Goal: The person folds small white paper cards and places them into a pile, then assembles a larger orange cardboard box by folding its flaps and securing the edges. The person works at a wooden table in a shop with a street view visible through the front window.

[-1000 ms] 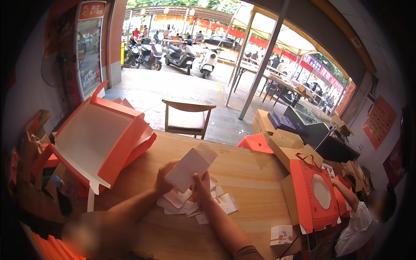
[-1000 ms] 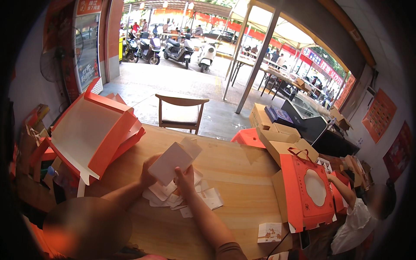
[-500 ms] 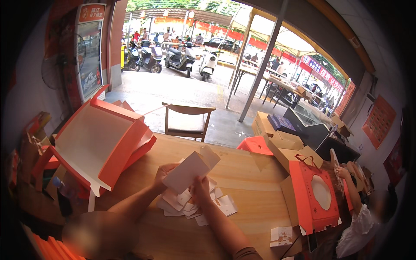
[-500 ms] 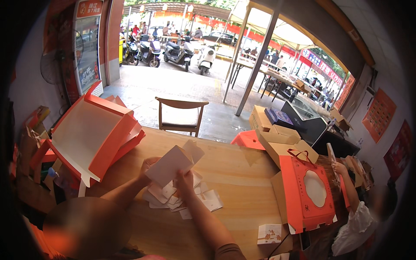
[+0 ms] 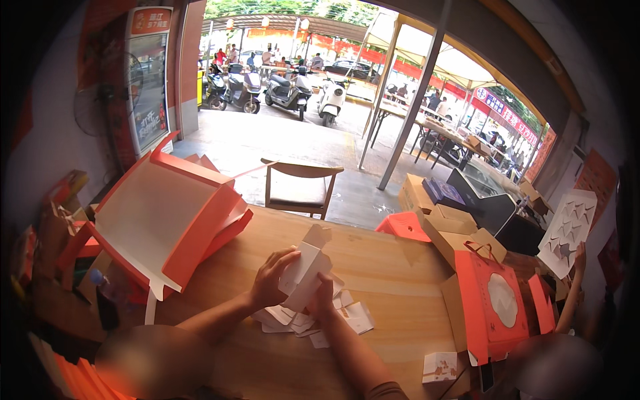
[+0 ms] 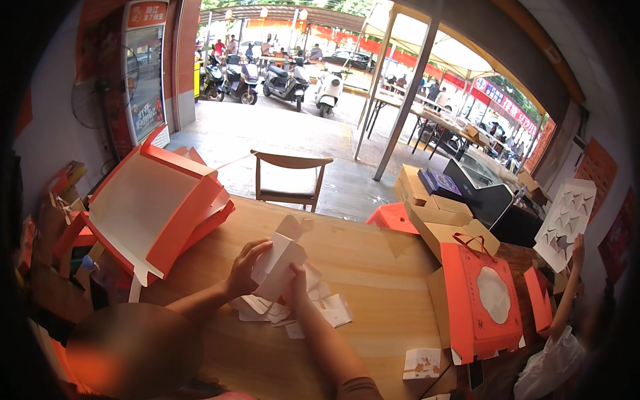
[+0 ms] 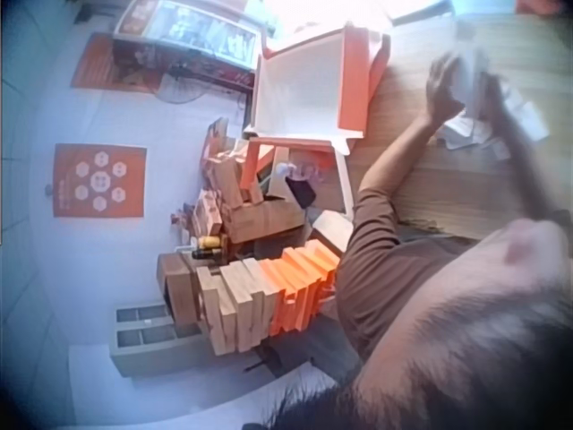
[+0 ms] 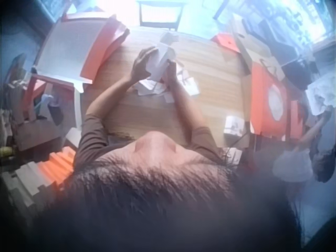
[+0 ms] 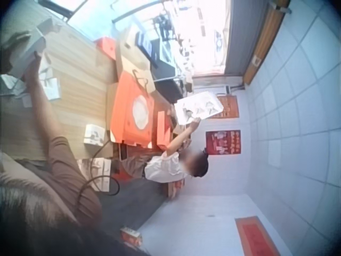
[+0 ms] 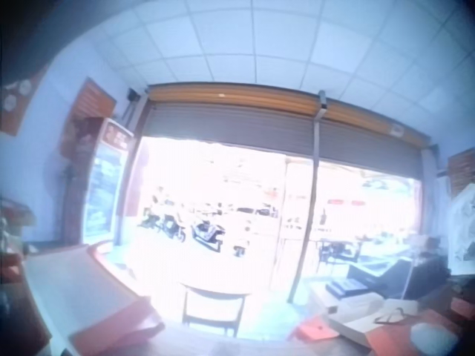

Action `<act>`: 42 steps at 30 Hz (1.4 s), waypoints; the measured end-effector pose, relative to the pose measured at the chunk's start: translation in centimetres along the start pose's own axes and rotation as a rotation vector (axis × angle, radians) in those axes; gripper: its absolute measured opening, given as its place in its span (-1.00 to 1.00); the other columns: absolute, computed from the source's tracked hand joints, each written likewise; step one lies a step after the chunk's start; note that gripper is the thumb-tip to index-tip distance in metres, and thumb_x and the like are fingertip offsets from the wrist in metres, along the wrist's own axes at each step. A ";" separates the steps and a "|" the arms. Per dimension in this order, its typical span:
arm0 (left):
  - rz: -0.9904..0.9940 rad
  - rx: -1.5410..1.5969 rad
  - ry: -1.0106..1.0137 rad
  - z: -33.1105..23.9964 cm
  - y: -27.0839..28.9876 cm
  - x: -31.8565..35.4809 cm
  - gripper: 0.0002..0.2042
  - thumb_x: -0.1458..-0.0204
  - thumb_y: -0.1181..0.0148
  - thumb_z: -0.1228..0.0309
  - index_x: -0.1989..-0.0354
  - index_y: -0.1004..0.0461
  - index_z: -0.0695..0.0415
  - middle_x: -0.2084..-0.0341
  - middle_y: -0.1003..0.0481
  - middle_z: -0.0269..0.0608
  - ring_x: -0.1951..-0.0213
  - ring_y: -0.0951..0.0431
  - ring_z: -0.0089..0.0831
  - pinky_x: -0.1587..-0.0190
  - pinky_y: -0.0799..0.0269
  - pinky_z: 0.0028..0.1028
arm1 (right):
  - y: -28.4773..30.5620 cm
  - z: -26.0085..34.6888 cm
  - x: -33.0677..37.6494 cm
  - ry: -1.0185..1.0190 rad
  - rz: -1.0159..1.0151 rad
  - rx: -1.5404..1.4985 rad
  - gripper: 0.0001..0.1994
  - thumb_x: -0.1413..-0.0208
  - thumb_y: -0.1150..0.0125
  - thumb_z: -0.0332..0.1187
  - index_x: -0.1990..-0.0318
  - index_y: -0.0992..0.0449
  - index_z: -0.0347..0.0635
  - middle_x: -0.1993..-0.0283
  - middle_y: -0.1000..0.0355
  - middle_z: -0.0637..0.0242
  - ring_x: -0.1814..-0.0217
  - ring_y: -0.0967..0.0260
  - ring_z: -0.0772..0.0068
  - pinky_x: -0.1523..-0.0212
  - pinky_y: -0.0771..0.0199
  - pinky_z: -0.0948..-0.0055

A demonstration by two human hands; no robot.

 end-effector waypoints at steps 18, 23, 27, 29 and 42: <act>0.379 -0.368 -0.213 -2.4 -3.9 0.5 -0.18 0.14 -0.51 0.30 -0.43 -0.36 0.00 -0.50 -0.22 0.05 -0.47 -0.29 -0.01 -0.45 -0.18 0.07 | -2.3 2.0 0.9 0.146 0.078 0.010 0.15 -0.04 0.28 0.76 -0.50 -0.19 -0.03 -0.32 -0.42 0.19 -0.29 -0.49 0.20 -0.12 -0.67 0.16; 0.352 -0.372 -0.267 -2.3 -3.7 0.9 -0.21 0.20 -0.45 0.43 -0.37 -0.40 0.01 -0.41 -0.31 0.02 -0.41 -0.34 0.00 -0.43 -0.27 0.04 | -2.0 0.4 0.9 0.064 0.146 -0.010 -0.17 -0.31 -0.06 0.31 -0.57 -0.12 0.05 -0.39 -0.36 0.25 -0.44 -0.34 0.18 -0.40 -0.43 0.05; 0.262 -0.360 -0.082 -0.8 -2.7 0.5 -0.27 0.14 -0.46 0.43 -0.34 -0.42 0.02 -0.39 -0.33 0.03 -0.37 -0.38 0.00 -0.41 -0.29 0.03 | -3.0 0.9 1.0 0.006 0.230 -0.037 -0.23 -0.33 -0.03 0.27 -0.55 -0.12 0.07 -0.35 -0.39 0.19 -0.41 -0.36 0.14 -0.36 -0.47 0.04; 0.208 -0.384 -0.032 -0.1 -2.0 0.1 -0.32 0.11 -0.45 0.46 -0.30 -0.44 0.04 -0.33 -0.40 0.01 -0.31 -0.45 0.00 -0.35 -0.38 -0.01 | -3.4 1.5 0.9 0.052 0.322 0.001 -0.25 -0.34 -0.01 0.28 -0.51 -0.17 0.04 -0.33 -0.40 0.16 -0.39 -0.38 0.14 -0.35 -0.46 0.03; 0.424 0.227 0.042 4.7 -0.6 -0.9 -0.55 -0.03 -0.40 0.37 -0.13 -0.62 0.19 -0.02 -0.67 -0.07 0.05 -0.69 -0.10 -0.01 -0.61 -0.26 | -2.8 1.5 0.0 0.149 0.178 0.112 -0.40 -0.43 -0.04 -0.07 -0.48 -0.28 -0.22 -0.42 -0.36 0.19 -0.44 -0.31 0.25 -0.34 -0.40 0.14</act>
Point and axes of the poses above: each hand's wrist, its own x-axis away from the middle knuckle, its own y-axis out of the back of the hand, z = x × y, the point moved 10 cm from there along -x, towards the middle knuckle
